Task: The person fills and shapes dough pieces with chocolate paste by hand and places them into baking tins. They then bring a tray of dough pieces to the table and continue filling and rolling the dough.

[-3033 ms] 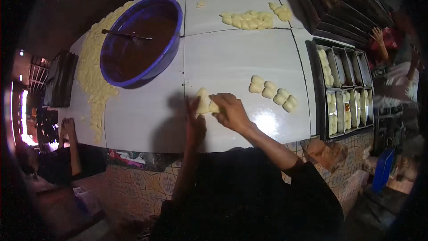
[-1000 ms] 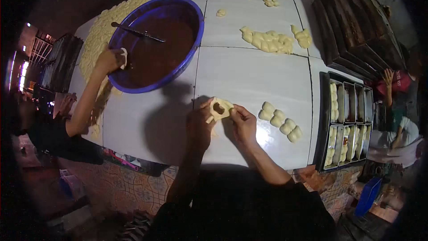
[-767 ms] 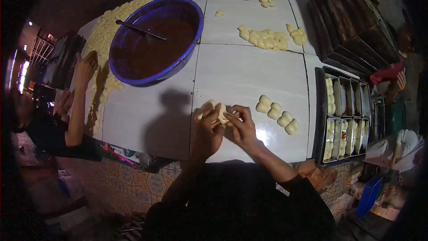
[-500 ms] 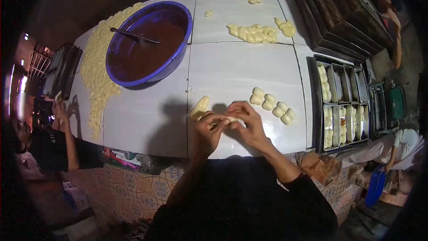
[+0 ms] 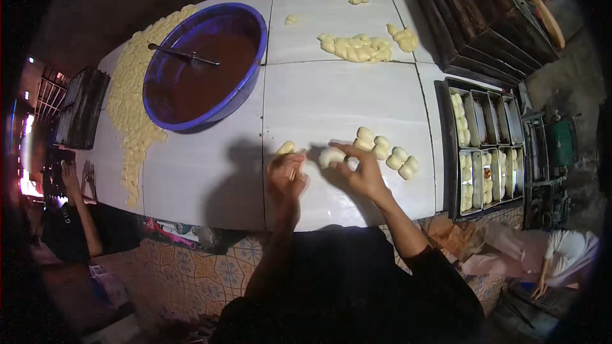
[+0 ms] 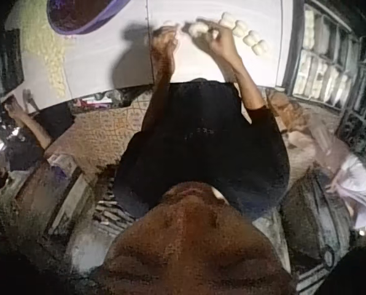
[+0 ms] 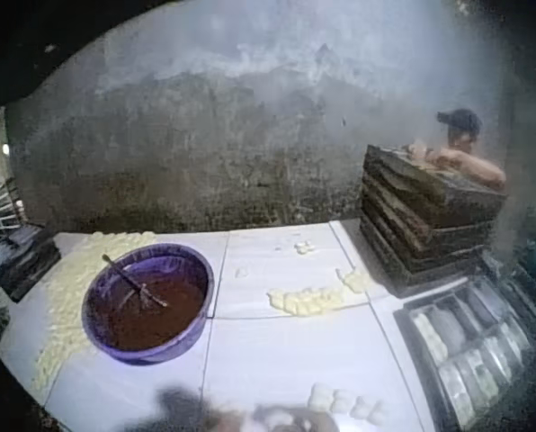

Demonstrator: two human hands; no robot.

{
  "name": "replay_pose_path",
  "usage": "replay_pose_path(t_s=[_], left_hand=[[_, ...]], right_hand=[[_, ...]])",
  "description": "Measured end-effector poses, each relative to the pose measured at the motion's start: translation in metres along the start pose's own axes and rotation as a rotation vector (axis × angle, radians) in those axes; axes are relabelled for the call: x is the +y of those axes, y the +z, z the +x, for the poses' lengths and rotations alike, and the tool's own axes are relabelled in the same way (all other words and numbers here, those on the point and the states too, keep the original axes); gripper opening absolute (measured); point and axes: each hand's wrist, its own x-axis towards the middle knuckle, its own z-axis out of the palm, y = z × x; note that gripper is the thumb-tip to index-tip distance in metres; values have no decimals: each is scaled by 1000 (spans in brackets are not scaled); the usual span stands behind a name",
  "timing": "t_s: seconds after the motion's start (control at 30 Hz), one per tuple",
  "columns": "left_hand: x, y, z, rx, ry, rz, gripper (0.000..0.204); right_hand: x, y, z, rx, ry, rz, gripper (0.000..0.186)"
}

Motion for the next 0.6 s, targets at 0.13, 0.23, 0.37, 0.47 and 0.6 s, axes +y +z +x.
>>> replay_pose_path(t_s=[0.13,0.23,0.37,0.47,0.6], left_hand=[[-24,-35,5,288,-58,407,29],[-39,-62,-6,209,-5,429,42],[-35,-37,-13,3,74,1059,69],[-71,-38,-14,8,-68,1184,80],[-54,-24,-3,21,-214,1265,84]], right_hand=[[57,10,24,95,-21,-27,36],[45,26,18,265,-175,-360,31],[44,77,43,49,-90,-203,29],[50,134,56,16,-229,-525,21],[43,118,57,-2,-61,129,16]])
